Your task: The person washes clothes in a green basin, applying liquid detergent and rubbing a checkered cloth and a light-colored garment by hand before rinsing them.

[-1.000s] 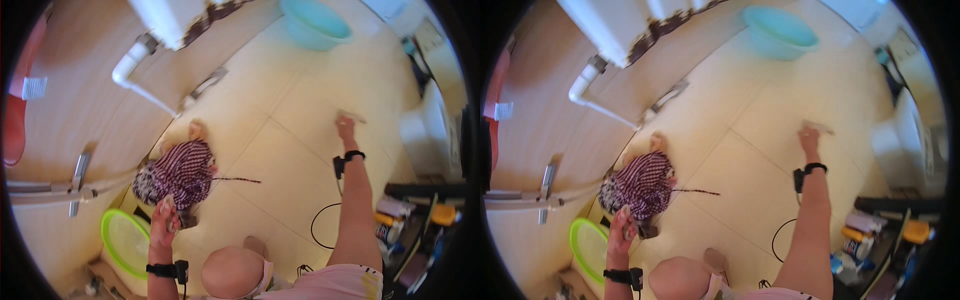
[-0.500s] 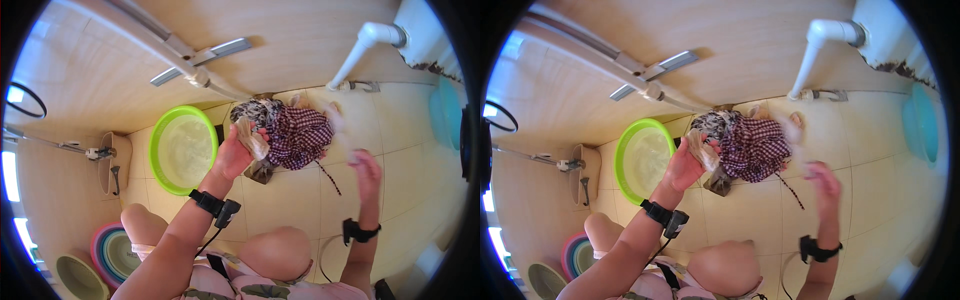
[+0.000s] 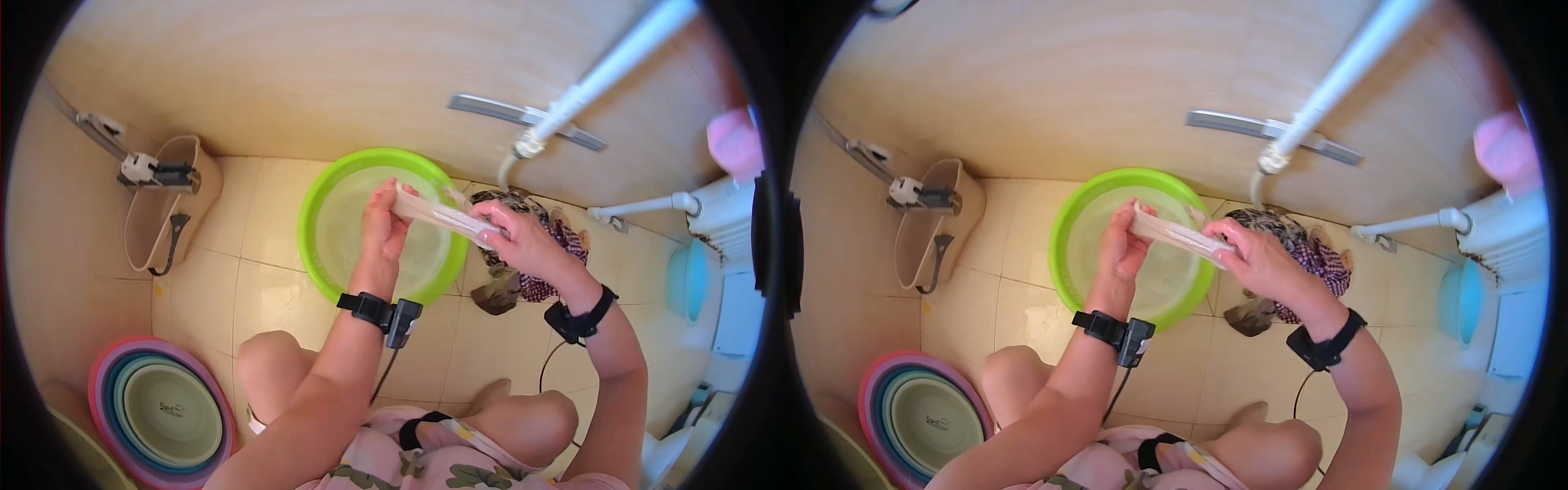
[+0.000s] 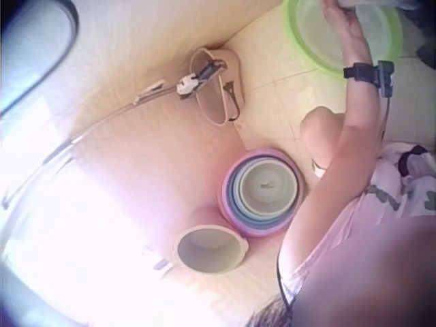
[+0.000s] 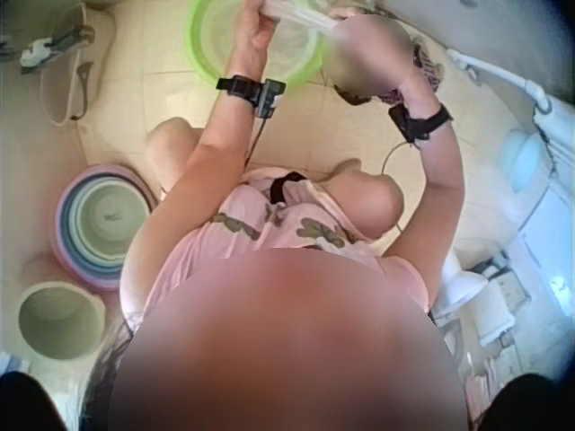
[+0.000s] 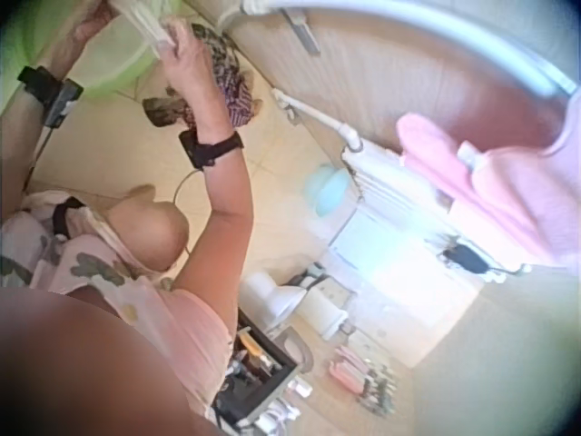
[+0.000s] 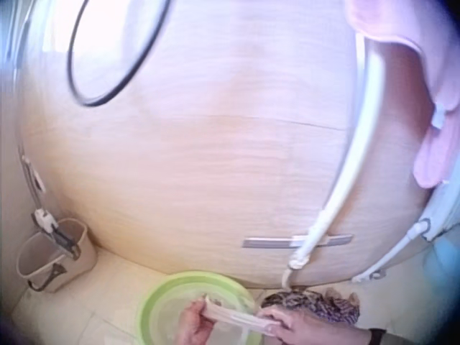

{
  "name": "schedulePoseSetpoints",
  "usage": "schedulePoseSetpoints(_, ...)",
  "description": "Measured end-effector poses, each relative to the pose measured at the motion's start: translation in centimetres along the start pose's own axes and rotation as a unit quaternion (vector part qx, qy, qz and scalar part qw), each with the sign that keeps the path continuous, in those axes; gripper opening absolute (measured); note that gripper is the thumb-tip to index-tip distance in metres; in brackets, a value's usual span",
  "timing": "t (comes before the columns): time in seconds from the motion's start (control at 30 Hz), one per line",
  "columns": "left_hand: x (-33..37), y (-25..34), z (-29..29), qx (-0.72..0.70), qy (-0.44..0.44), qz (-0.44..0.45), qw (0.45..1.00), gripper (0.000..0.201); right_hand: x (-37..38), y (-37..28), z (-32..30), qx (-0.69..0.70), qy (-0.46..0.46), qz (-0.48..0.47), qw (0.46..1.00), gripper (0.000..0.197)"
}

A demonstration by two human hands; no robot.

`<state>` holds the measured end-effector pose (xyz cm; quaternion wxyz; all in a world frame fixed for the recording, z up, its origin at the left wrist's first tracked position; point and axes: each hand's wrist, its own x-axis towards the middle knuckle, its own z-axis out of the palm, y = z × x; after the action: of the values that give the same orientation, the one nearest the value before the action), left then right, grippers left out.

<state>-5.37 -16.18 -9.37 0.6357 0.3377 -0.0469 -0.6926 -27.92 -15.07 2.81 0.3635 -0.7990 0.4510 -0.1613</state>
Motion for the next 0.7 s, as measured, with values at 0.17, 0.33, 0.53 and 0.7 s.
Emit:
schedulePoseSetpoints(0.17, -0.9, 3.0, -5.9, 0.022, 0.172, 0.009, 0.985, 0.038, 8.4, 1.2, 9.1, 0.049, -0.014, 0.142, 0.989, 0.023)
schedulePoseSetpoints(0.33, -0.2, -1.9, -12.6, 0.105, 0.333, -0.058, 0.935, 0.044, 9.6, 9.1, 21.9, 0.025, 0.162, 0.235, 0.958, 0.030)
schedulePoseSetpoints(0.53, -1.7, -4.0, -15.7, -0.116, 0.239, -0.177, 0.947, 0.037, 8.3, 5.1, 25.1, 0.029, -0.160, 0.225, 0.961, 0.031)
schedulePoseSetpoints(0.7, -2.1, -6.2, -13.7, -0.012, 0.325, -0.157, 0.933, 0.032, 6.9, 7.3, 24.9, -0.124, 0.074, 0.355, 0.924, 0.030)
